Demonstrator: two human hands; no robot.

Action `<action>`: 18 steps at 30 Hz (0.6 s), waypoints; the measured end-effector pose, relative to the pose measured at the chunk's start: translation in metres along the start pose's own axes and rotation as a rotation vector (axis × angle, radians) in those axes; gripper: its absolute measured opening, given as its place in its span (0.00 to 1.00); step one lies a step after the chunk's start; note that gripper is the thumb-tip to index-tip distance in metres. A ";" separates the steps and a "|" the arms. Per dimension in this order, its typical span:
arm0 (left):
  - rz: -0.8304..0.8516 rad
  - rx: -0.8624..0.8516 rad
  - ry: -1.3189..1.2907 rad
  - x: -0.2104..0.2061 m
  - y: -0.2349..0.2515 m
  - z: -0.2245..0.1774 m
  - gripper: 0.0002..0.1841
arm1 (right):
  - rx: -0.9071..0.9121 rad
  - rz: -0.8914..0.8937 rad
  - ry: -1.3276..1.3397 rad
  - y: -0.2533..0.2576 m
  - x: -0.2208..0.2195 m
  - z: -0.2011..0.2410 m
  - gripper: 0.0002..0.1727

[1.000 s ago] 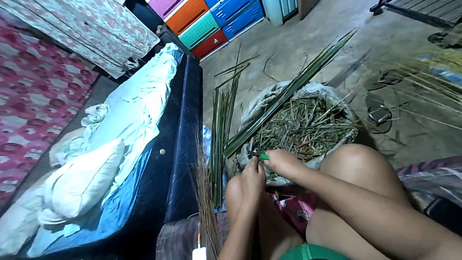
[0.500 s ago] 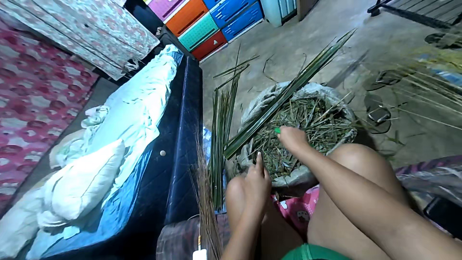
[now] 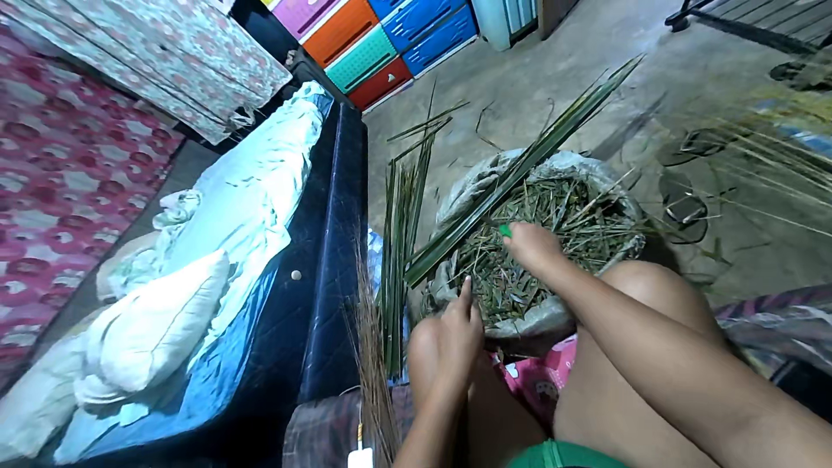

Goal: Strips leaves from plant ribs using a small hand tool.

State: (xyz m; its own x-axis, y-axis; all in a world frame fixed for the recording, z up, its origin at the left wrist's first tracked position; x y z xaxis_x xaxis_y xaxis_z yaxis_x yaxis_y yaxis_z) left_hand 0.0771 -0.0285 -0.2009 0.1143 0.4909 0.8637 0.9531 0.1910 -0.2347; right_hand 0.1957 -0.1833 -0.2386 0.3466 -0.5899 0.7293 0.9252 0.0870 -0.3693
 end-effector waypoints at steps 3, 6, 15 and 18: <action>-0.014 0.038 -0.427 0.002 0.011 0.014 0.23 | 0.254 0.114 -0.027 -0.041 -0.029 0.041 0.20; 0.018 0.127 -0.773 0.004 0.013 0.019 0.20 | 0.324 0.148 -0.055 -0.055 -0.041 0.054 0.19; 0.074 0.158 -0.930 -0.001 0.008 0.022 0.20 | 0.148 0.006 0.029 -0.015 0.001 0.019 0.20; 0.086 0.163 -0.965 -0.004 0.010 0.021 0.21 | 0.319 0.146 -0.073 -0.042 -0.031 0.044 0.20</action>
State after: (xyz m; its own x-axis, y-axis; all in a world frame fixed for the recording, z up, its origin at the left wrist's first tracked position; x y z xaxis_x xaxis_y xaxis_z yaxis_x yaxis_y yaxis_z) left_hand 0.0800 -0.0110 -0.2155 -0.1655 0.9785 0.1229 0.8936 0.2015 -0.4011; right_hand 0.1523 -0.1329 -0.2202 0.4780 -0.4946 0.7259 0.8627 0.4195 -0.2823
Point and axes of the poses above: each hand's wrist, its own y-axis towards the middle knuckle, its own x-axis out of the back of the hand, z = x × y, the point moved 10 cm from there along y, towards the middle knuckle, and after that the axes turned 5 degrees about -z, right-handed, at the moved point
